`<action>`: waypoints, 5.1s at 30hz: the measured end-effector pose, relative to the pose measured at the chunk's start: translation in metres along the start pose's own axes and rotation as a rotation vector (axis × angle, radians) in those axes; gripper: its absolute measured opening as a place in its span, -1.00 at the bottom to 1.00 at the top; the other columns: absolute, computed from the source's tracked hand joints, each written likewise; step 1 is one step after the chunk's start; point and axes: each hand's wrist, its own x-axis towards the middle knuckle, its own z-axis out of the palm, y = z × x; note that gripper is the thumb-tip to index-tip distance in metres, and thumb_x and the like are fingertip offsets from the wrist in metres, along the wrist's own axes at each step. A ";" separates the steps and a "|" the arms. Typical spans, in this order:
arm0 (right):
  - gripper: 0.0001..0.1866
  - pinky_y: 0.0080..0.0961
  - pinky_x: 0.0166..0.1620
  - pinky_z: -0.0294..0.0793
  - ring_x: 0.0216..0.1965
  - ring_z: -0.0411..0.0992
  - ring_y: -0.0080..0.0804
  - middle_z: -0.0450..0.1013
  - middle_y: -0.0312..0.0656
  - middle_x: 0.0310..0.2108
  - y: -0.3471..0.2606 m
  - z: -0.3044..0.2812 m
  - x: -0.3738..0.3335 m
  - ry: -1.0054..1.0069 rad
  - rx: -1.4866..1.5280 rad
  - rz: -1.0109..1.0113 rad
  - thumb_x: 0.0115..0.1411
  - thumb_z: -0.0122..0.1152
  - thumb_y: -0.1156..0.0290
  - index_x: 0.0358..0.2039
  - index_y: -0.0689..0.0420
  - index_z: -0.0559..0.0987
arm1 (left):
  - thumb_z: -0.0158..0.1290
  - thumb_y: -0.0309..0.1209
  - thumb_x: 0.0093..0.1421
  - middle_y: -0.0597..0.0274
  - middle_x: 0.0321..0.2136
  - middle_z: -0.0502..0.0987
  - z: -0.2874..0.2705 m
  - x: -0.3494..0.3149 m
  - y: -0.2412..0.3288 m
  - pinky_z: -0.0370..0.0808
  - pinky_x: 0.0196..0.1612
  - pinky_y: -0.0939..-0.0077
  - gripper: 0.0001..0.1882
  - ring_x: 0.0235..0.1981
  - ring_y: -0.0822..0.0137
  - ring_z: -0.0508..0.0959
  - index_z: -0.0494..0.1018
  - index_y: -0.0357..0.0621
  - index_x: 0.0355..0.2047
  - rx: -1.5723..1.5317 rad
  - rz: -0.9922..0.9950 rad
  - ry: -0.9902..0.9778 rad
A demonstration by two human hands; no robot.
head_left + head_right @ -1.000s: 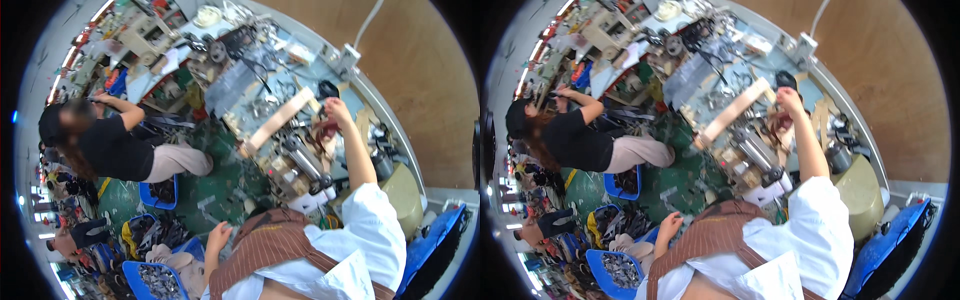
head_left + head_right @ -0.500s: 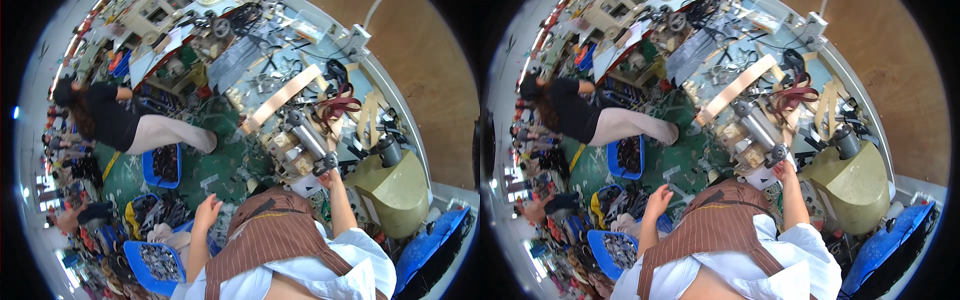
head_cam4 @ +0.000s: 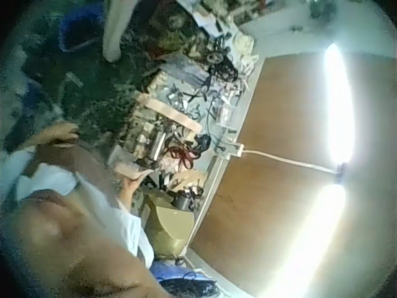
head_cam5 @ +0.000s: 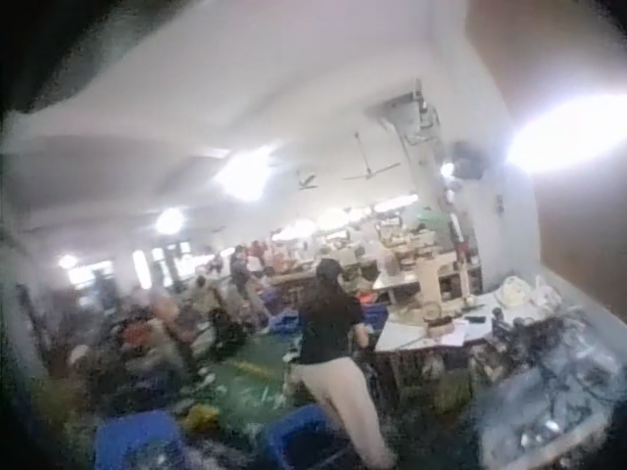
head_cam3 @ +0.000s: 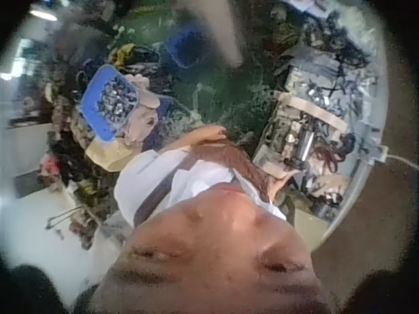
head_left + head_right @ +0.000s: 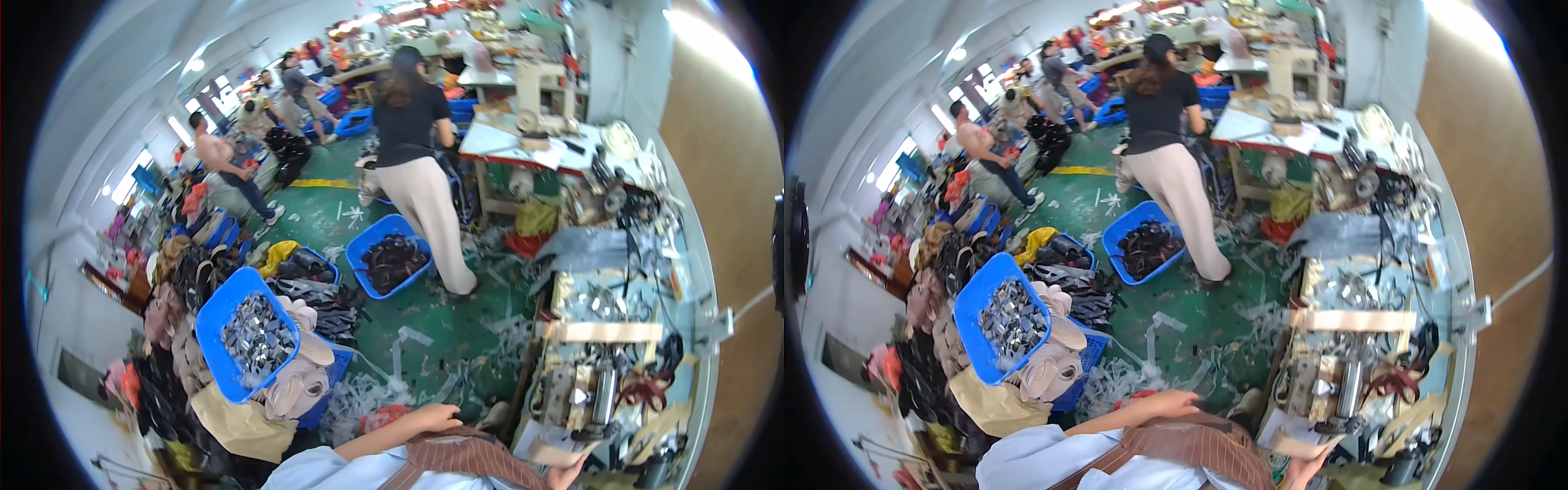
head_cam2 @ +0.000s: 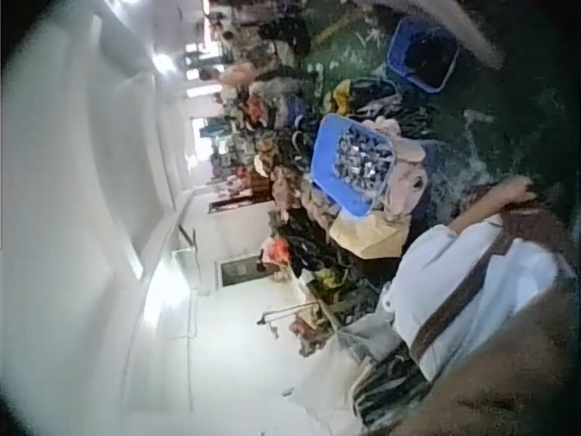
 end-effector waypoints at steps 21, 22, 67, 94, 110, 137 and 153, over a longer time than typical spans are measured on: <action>-0.64 -0.47 -0.04 0.38 -0.18 0.40 -0.43 0.43 -0.27 -0.23 0.317 0.332 -0.113 -0.699 -0.199 0.662 0.18 0.01 0.16 -0.07 0.07 0.37 | 0.11 -0.37 0.09 0.29 -0.26 0.48 -0.036 -0.282 -0.127 0.35 -0.12 0.59 -0.70 -0.22 0.48 0.42 0.44 -0.25 -0.18 -0.853 0.336 0.713; -0.63 -0.48 -0.05 0.38 -0.20 0.40 -0.42 0.42 -0.27 -0.25 0.328 0.346 -0.117 -0.594 -0.165 0.692 0.18 0.00 0.16 -0.08 0.11 0.37 | 0.12 -0.35 0.09 0.31 -0.34 0.49 -0.032 -0.304 -0.133 0.37 -0.17 0.60 -0.72 -0.28 0.50 0.43 0.44 -0.24 -0.22 -0.809 0.268 0.744; -0.60 -0.55 0.00 0.25 -0.07 0.29 -0.50 0.34 -0.19 -0.09 0.338 0.330 -0.169 -1.227 -1.067 0.385 0.23 0.00 0.33 0.00 0.29 0.29 | -0.17 -0.27 0.24 -0.05 0.06 0.26 -0.045 -0.249 -0.068 0.05 0.16 0.29 -0.50 0.12 0.12 0.17 0.13 -0.31 0.11 -0.454 0.522 1.335; -0.60 -0.61 -0.19 0.38 -0.28 0.41 -0.59 0.46 -0.29 -0.28 0.332 0.352 -0.154 -1.059 -0.801 0.686 0.18 0.07 0.14 -0.16 0.22 0.45 | 0.15 -0.44 0.04 0.25 -0.37 0.49 -0.084 -0.257 -0.090 0.48 -0.29 0.54 -0.76 -0.36 0.42 0.50 0.41 -0.26 -0.30 -1.632 0.850 0.499; -0.46 -0.50 0.02 0.26 -0.07 0.32 -0.37 0.26 -0.05 -0.03 0.340 0.365 -0.177 -1.159 -0.889 -0.088 -0.01 0.12 0.53 0.04 0.26 0.26 | 0.08 -0.52 0.08 0.25 -0.47 0.50 -0.088 -0.295 -0.057 0.40 -0.40 0.63 -0.90 -0.44 0.50 0.49 0.49 -0.30 -0.38 -1.112 0.564 1.073; -0.56 -0.62 0.00 0.28 -0.08 0.31 -0.59 0.34 -0.19 0.00 0.358 0.469 -0.195 -1.399 -1.142 0.178 0.27 -0.10 0.36 0.12 0.28 0.25 | -0.06 -0.49 0.22 0.25 -0.31 0.46 -0.143 -0.306 -0.061 0.47 -0.22 0.59 -0.83 -0.30 0.51 0.47 0.36 -0.32 -0.21 -1.272 0.784 1.253; -0.57 -0.54 0.01 0.29 -0.03 0.38 -0.31 0.37 -0.01 -0.01 0.359 0.471 -0.192 -1.508 -1.131 -0.174 0.17 -0.02 0.50 0.08 0.28 0.31 | -0.05 -0.54 0.19 0.22 -0.32 0.48 -0.145 -0.309 -0.053 0.48 -0.18 0.56 -0.86 -0.26 0.46 0.49 0.37 -0.31 -0.24 -1.327 0.746 1.244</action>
